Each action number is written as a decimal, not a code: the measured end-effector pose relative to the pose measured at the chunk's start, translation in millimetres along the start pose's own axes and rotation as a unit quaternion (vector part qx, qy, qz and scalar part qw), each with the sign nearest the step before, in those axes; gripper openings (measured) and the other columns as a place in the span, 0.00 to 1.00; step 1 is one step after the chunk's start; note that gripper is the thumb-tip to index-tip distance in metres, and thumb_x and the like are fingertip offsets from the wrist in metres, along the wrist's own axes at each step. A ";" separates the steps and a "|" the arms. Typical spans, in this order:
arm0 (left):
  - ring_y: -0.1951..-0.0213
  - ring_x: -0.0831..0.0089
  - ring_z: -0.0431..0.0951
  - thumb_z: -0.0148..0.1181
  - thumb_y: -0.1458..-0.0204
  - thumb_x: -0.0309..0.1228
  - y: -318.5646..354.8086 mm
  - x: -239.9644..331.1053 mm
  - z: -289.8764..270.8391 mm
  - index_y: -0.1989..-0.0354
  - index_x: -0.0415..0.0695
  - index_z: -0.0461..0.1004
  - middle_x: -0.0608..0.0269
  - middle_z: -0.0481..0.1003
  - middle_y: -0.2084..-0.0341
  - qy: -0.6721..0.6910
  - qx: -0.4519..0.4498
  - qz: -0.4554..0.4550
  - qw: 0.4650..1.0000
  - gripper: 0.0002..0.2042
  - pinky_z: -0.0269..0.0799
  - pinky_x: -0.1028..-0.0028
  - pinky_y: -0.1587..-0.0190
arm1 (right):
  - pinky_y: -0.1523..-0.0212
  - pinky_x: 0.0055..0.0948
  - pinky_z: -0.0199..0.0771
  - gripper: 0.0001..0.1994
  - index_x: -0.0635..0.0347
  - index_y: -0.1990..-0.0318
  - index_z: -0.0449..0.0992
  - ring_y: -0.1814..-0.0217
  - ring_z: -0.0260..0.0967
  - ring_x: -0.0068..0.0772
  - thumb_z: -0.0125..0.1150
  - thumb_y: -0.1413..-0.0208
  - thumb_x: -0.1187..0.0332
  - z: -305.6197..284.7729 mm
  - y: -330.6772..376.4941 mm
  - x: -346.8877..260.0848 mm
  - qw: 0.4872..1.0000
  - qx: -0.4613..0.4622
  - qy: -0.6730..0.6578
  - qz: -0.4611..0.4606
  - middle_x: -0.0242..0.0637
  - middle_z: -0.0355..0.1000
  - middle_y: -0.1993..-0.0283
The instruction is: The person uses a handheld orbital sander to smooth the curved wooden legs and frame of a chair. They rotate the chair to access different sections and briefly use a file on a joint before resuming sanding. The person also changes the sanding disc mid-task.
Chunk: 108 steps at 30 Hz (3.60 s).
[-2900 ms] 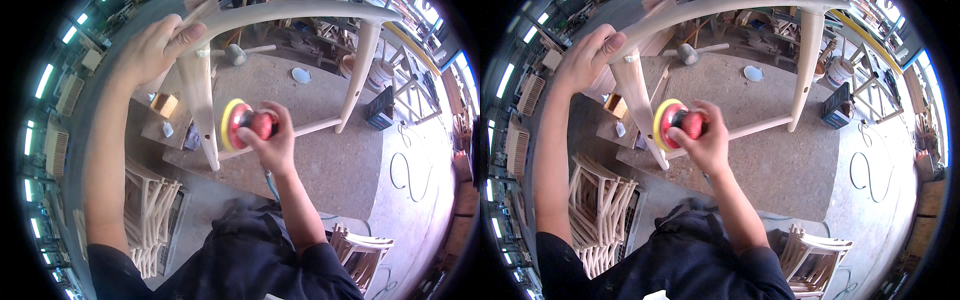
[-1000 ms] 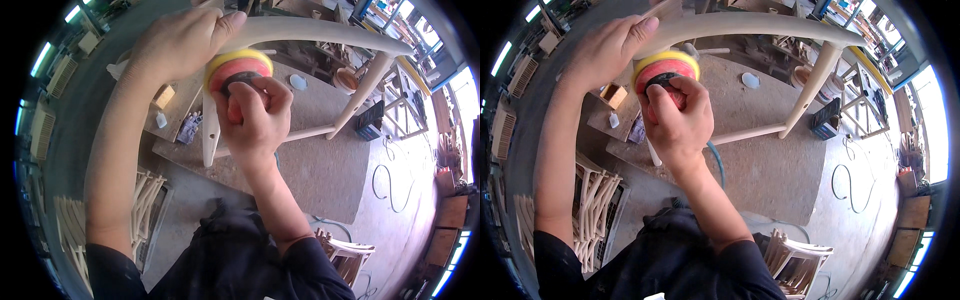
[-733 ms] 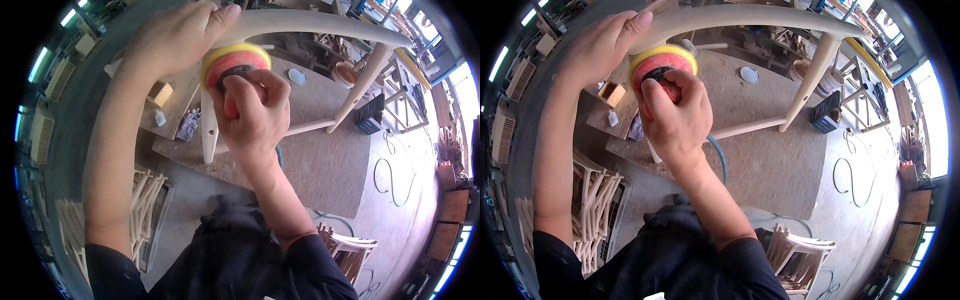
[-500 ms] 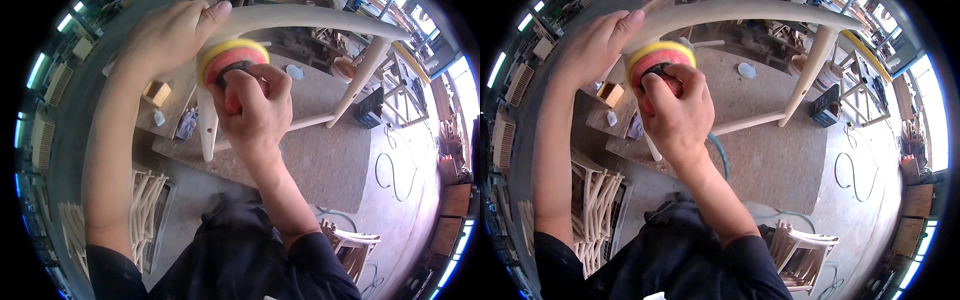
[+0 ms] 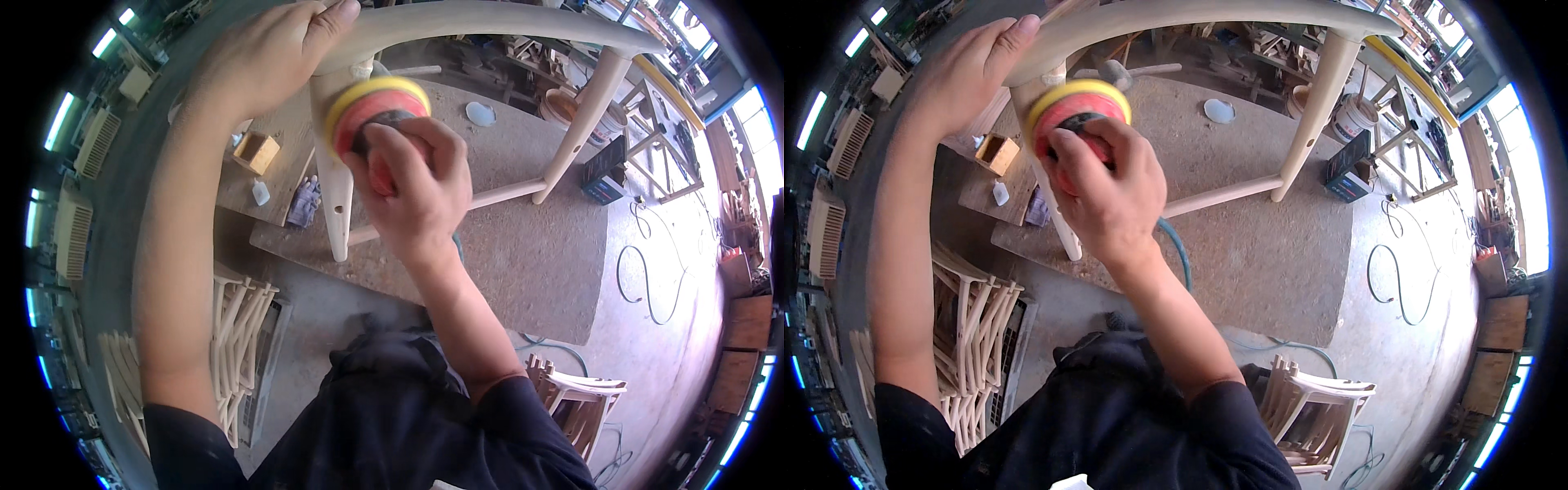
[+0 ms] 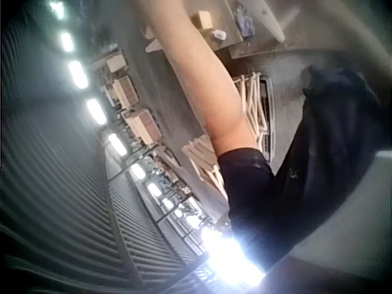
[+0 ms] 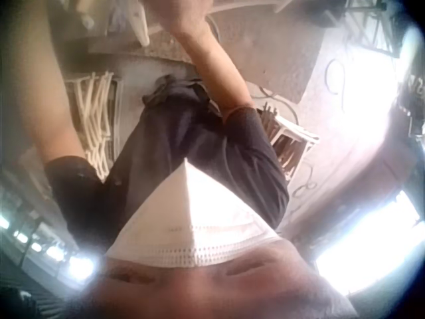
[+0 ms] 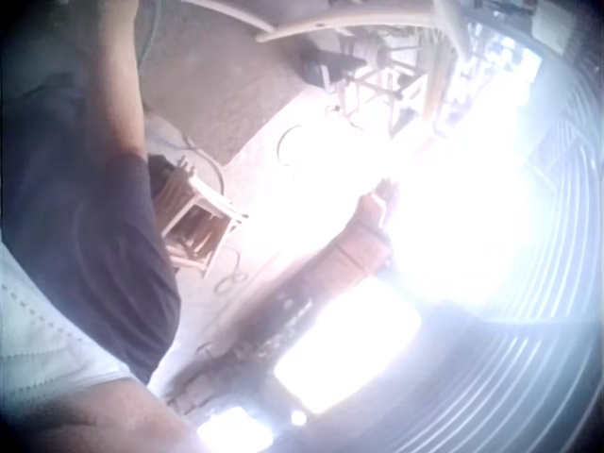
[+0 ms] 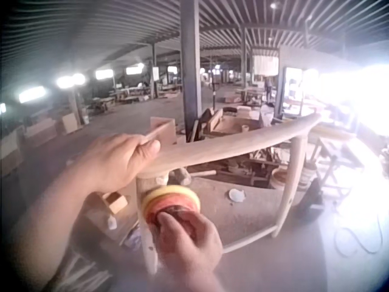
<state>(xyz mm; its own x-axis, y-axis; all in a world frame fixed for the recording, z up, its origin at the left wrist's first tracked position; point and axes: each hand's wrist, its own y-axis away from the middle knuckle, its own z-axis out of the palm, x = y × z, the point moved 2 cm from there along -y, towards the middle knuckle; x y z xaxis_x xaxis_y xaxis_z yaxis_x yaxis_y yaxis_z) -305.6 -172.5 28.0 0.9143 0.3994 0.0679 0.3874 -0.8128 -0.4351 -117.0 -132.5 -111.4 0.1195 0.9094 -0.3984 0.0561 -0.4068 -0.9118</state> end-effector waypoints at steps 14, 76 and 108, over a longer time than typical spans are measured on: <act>0.43 0.48 0.79 0.34 0.31 0.64 12.4 22.5 -13.9 0.42 0.46 0.78 0.49 0.80 0.46 -0.031 0.007 0.005 0.999 0.36 0.72 0.54 0.38 | 0.62 0.36 0.79 0.15 0.41 0.59 0.82 0.57 0.74 0.41 0.78 0.55 0.67 7.5 -20.0 -10.4 0.999 -0.026 0.025 -0.013 0.33 0.73 0.53; 0.47 0.47 0.79 0.38 0.31 0.65 0.2 17.3 -10.9 0.44 0.46 0.77 0.49 0.80 0.51 -0.017 -0.024 0.019 0.999 0.35 0.73 0.57 0.43 | 0.64 0.36 0.79 0.19 0.42 0.62 0.82 0.60 0.76 0.38 0.85 0.63 0.67 7.3 -23.7 -2.5 0.997 -0.066 0.013 -0.035 0.32 0.73 0.54; 0.48 0.45 0.80 0.35 0.30 0.64 0.0 19.9 -7.9 0.43 0.48 0.78 0.48 0.81 0.52 -0.052 -0.024 0.004 0.998 0.34 0.73 0.54 0.44 | 0.66 0.33 0.77 0.14 0.38 0.60 0.81 0.61 0.73 0.35 0.70 0.57 0.69 8.0 -24.7 7.1 0.989 -0.097 0.037 -0.107 0.27 0.73 0.54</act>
<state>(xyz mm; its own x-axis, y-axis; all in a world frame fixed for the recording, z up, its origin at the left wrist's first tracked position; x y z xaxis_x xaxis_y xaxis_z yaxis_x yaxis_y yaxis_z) -286.5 -167.9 36.4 0.9012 0.4324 -0.0294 0.3877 -0.8347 -0.3910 -125.4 -115.2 -92.5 0.1571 0.9704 -0.1837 0.2760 -0.2217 -0.9352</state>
